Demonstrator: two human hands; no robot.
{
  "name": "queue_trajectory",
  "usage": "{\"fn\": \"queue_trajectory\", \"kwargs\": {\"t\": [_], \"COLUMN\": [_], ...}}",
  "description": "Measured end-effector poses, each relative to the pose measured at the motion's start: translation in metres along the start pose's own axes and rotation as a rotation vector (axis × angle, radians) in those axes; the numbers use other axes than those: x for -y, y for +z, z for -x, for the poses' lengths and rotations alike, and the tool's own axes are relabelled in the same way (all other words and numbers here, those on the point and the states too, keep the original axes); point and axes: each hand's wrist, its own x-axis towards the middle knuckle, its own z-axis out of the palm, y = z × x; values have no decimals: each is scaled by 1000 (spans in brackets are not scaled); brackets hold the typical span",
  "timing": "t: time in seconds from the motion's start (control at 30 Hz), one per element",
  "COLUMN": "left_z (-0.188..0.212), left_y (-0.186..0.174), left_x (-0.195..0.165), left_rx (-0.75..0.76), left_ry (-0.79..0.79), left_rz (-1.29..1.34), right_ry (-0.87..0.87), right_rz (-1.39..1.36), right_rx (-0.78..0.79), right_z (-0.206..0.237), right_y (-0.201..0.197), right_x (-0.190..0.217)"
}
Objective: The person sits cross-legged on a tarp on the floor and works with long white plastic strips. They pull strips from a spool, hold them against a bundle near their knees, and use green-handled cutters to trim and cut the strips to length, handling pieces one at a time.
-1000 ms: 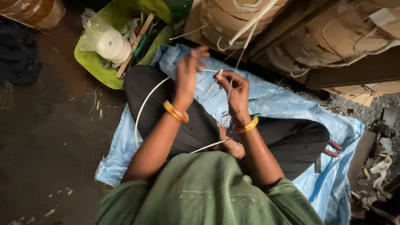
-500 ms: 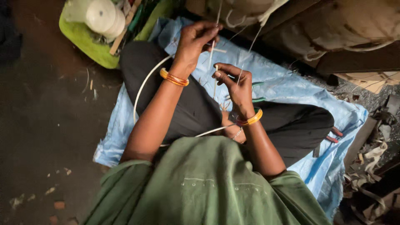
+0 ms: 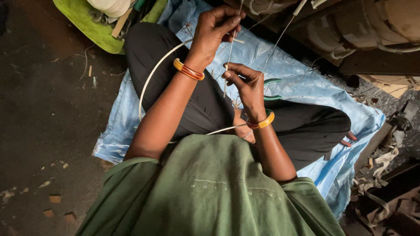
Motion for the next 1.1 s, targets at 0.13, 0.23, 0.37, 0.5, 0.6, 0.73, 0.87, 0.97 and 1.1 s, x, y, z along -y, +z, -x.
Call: {"fn": "queue_trajectory", "kwargs": {"t": [0.13, 0.23, 0.37, 0.5, 0.6, 0.73, 0.87, 0.97, 1.1], "left_z": [0, 0, 1, 1, 1, 2, -2, -16, -36], "left_y": [0, 1, 1, 3, 4, 2, -3, -6, -6], "left_x": [1, 2, 2, 2, 2, 1, 0, 1, 4], "left_rx": [-1, -8, -12, -18, -28, 6, 120, 140, 116], "left_ry": [25, 34, 14, 31, 17, 50, 69, 44, 4], "left_rz": [-22, 10, -24, -23, -76, -144, -78, -40, -18], "right_ry": [5, -8, 15, 37, 21, -43, -121, -142, -148], "right_rz": [-36, -59, -59, -124, -163, -208, -263, -293, -234], "right_rx": [-7, 12, -9, -44, -84, -125, -172, -188, -131], "right_z": [0, 0, 2, -1, -14, -45, -73, -80, -73], "right_y": [1, 1, 1, 1, 0, -3, -4, -4, -7], "right_x": [-3, -2, 0, 3, 4, 8, 15, 21, 26]}}
